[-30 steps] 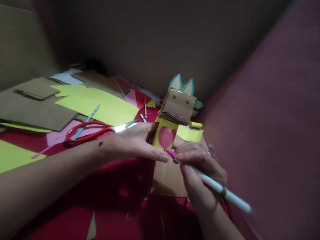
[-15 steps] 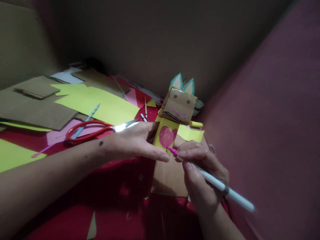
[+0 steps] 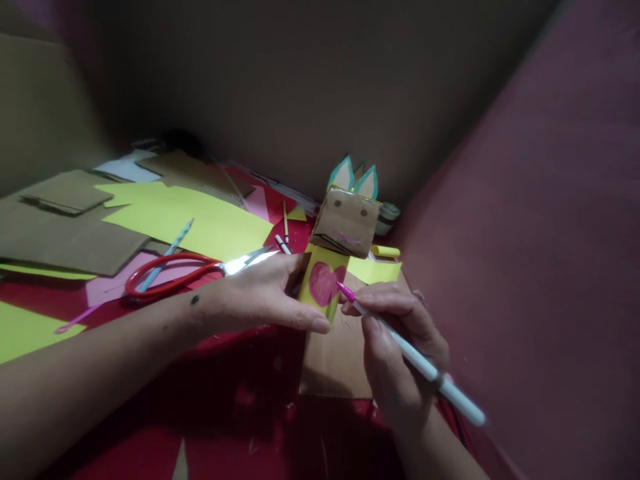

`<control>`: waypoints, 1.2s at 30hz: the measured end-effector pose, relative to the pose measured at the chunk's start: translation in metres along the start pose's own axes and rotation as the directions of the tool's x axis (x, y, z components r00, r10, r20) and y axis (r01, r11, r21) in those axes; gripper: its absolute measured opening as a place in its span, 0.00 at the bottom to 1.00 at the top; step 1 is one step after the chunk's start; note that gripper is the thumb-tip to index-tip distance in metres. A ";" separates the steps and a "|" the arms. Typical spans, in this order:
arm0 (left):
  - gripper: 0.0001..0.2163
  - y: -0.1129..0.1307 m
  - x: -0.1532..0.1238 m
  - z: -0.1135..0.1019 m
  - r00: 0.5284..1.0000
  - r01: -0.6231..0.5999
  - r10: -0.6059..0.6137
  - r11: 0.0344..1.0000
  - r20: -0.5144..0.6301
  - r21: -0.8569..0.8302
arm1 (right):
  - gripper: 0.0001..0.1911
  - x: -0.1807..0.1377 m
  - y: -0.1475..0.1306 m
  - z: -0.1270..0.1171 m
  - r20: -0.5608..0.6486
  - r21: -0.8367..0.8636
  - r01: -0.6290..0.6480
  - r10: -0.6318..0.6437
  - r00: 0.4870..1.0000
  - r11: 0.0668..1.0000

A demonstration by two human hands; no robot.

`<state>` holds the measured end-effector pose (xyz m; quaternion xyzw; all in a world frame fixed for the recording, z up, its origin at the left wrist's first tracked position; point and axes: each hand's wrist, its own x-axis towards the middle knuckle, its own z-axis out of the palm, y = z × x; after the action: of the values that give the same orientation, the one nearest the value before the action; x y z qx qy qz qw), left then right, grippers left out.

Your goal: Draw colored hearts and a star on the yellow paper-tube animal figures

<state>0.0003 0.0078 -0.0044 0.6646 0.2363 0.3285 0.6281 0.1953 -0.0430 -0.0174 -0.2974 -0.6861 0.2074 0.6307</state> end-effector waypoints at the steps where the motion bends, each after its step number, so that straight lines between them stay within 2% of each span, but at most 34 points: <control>1: 0.23 0.000 0.000 0.000 1.000 -0.008 0.008 1.000 -0.002 -0.003 | 0.10 0.000 0.000 0.000 -0.008 -0.004 -0.005 0.005 1.000 1.000; 6: 0.24 -0.001 -0.002 -0.002 1.000 -0.005 0.005 1.000 -0.001 0.020 | 0.09 0.000 0.000 0.002 -0.012 -0.038 -0.009 0.009 1.000 0.999; 10: 0.21 -0.002 -0.003 -0.003 1.000 0.019 -0.019 1.000 0.016 -0.015 | 0.09 -0.001 0.002 0.002 -0.050 -0.019 -0.033 0.032 0.998 0.999; 16: 0.21 -0.007 -0.002 -0.006 0.997 -0.028 0.031 0.998 0.073 -0.049 | 0.09 -0.002 0.002 0.000 -0.020 -0.031 -0.032 0.031 0.999 0.999; 25: 0.26 -0.007 -0.005 -0.007 0.999 0.014 -0.012 0.999 0.045 -0.043 | 0.11 -0.001 0.001 -0.001 0.024 -0.034 -0.006 0.007 1.000 0.999; 36: 0.22 -0.006 -0.003 -0.005 0.999 -0.009 0.008 1.000 0.039 0.010 | 0.10 -0.001 0.002 0.002 -0.001 -0.016 -0.032 0.032 0.999 0.999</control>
<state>-0.0048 0.0090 -0.0105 0.6751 0.2227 0.3168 0.6279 0.1939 -0.0424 -0.0199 -0.3137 -0.6826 0.2117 0.6252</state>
